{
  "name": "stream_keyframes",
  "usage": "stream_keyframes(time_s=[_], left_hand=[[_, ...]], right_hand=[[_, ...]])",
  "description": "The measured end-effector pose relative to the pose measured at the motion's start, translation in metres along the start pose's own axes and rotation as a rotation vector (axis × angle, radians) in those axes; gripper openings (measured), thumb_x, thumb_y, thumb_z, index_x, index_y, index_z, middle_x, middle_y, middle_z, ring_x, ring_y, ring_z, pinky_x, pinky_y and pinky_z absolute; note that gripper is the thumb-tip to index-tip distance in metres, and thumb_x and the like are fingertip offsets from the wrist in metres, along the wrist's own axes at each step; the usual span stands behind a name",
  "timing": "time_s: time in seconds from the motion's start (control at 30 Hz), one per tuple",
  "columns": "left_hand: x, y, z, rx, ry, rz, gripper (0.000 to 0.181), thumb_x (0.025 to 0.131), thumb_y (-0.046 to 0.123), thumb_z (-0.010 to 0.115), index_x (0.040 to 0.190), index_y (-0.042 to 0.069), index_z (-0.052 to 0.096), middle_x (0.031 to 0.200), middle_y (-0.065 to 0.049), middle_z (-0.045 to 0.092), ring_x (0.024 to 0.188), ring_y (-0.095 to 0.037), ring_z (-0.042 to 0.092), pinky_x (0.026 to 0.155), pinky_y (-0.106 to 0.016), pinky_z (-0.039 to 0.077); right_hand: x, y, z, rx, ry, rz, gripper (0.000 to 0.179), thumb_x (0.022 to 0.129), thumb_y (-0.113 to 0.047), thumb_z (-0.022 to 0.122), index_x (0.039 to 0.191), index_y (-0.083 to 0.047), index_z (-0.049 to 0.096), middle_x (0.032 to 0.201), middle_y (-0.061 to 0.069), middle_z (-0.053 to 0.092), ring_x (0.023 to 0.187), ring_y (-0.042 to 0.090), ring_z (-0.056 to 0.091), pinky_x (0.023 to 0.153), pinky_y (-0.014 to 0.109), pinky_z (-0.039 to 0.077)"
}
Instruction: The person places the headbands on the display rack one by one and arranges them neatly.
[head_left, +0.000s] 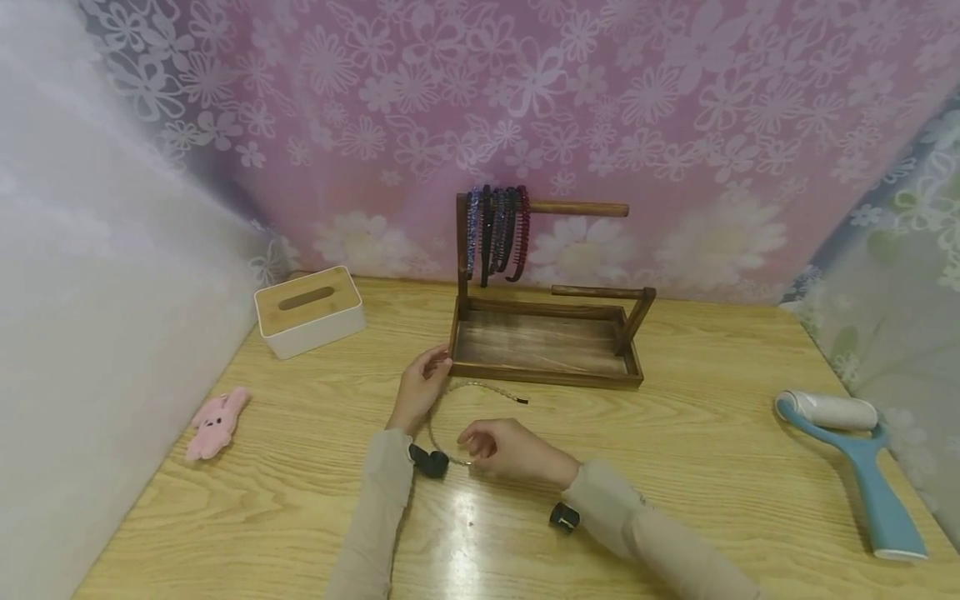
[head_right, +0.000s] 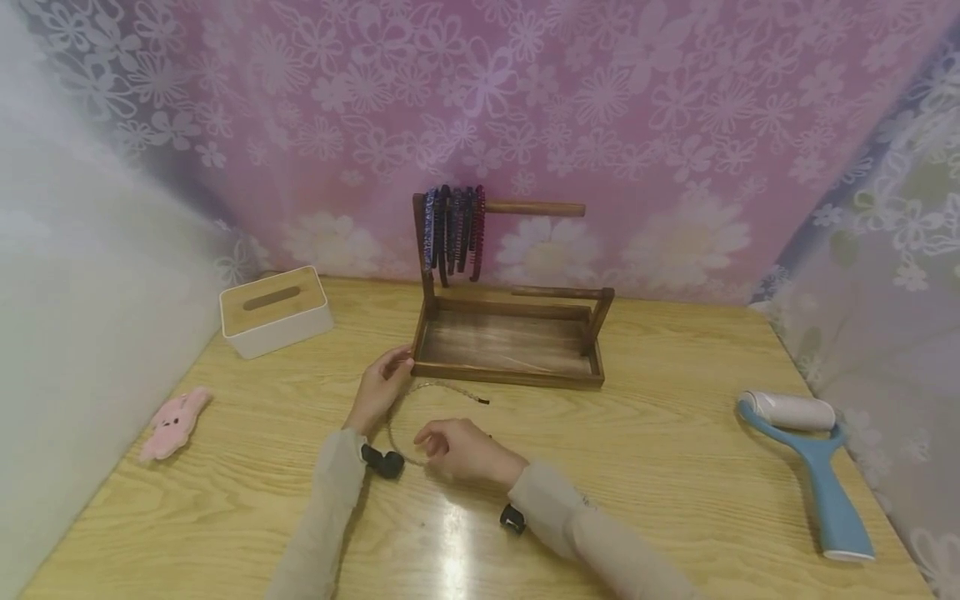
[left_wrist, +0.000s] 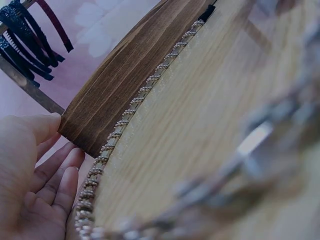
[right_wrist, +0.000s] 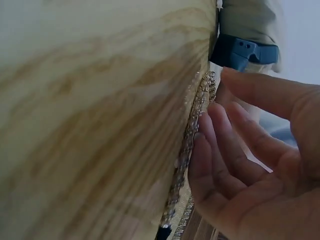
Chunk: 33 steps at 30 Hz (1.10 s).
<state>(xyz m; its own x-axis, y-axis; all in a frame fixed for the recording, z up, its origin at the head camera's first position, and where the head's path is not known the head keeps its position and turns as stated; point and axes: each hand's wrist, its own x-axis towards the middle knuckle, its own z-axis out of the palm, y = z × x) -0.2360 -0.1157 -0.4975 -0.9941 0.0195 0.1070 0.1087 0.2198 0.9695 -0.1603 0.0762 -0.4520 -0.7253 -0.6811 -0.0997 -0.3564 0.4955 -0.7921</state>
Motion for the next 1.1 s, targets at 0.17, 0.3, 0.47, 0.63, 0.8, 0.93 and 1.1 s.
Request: stream_keyframes(time_s=[0.17, 0.3, 0.47, 0.63, 0.8, 0.93, 1.1], left_hand=[[0.0, 0.001, 0.0, 0.0, -0.006, -0.006, 0.038, 0.1, 0.021, 0.056, 0.136, 0.008, 0.056, 0.13, -0.016, 0.061, 0.118, -0.03, 0.057, 0.106, -0.044, 0.045], [0.001, 0.0, 0.0, 0.003, 0.003, -0.003, 0.038, 0.1, 0.02, 0.057, 0.136, 0.007, 0.056, 0.129, -0.016, 0.061, 0.118, -0.031, 0.057, 0.106, -0.044, 0.045], [0.001, -0.001, -0.001, 0.0, 0.004, -0.005, 0.038, 0.1, 0.02, 0.057, 0.135, 0.007, 0.057, 0.129, -0.016, 0.061, 0.118, -0.031, 0.057, 0.107, -0.044, 0.045], [0.002, -0.002, -0.001, -0.005, 0.004, 0.0, 0.038, 0.1, 0.019, 0.057, 0.135, 0.006, 0.056, 0.129, -0.017, 0.061, 0.118, -0.031, 0.057, 0.107, -0.045, 0.044], [0.002, -0.002, -0.001, -0.003, -0.001, -0.011, 0.038, 0.1, 0.02, 0.057, 0.135, 0.008, 0.057, 0.129, -0.015, 0.061, 0.119, -0.03, 0.057, 0.107, -0.044, 0.045], [0.002, -0.002, -0.001, 0.0, -0.002, -0.018, 0.038, 0.1, 0.021, 0.057, 0.136, 0.008, 0.056, 0.129, -0.015, 0.061, 0.119, -0.029, 0.057, 0.107, -0.043, 0.045], [0.001, -0.001, -0.001, 0.002, 0.001, -0.02, 0.038, 0.1, 0.02, 0.057, 0.136, 0.008, 0.056, 0.129, -0.015, 0.061, 0.119, -0.03, 0.057, 0.107, -0.044, 0.045]], right_hand=[[-0.003, -0.003, 0.004, -0.057, -0.017, -0.017, 0.023, 0.083, -0.003, 0.071, 0.106, -0.003, 0.069, 0.086, 0.001, 0.067, 0.074, 0.001, 0.055, 0.068, 0.017, 0.05], [-0.006, -0.002, 0.005, -0.077, -0.024, -0.018, 0.018, 0.083, -0.002, 0.072, 0.101, -0.004, 0.07, 0.077, -0.002, 0.064, 0.068, -0.002, 0.052, 0.065, 0.016, 0.048], [-0.011, -0.002, 0.002, -0.067, -0.05, 0.007, 0.016, 0.082, 0.001, 0.068, 0.097, -0.002, 0.071, 0.071, -0.003, 0.062, 0.063, -0.001, 0.05, 0.06, 0.015, 0.046], [-0.019, -0.001, -0.002, -0.06, -0.088, 0.048, 0.023, 0.079, 0.003, 0.065, 0.101, 0.001, 0.071, 0.07, -0.005, 0.06, 0.062, 0.0, 0.05, 0.059, 0.015, 0.045], [-0.031, 0.004, -0.01, -0.023, -0.099, 0.035, 0.026, 0.078, 0.003, 0.066, 0.104, 0.002, 0.071, 0.07, -0.005, 0.058, 0.063, 0.0, 0.049, 0.059, 0.015, 0.045], [-0.04, 0.012, -0.015, 0.039, -0.1, 0.041, 0.026, 0.08, 0.003, 0.064, 0.105, 0.002, 0.07, 0.078, 0.001, 0.063, 0.068, 0.001, 0.051, 0.061, 0.016, 0.046], [-0.052, 0.019, -0.023, 0.14, -0.109, 0.084, 0.026, 0.087, -0.001, 0.061, 0.112, 0.0, 0.069, 0.094, 0.007, 0.068, 0.077, 0.004, 0.057, 0.067, 0.017, 0.049]])
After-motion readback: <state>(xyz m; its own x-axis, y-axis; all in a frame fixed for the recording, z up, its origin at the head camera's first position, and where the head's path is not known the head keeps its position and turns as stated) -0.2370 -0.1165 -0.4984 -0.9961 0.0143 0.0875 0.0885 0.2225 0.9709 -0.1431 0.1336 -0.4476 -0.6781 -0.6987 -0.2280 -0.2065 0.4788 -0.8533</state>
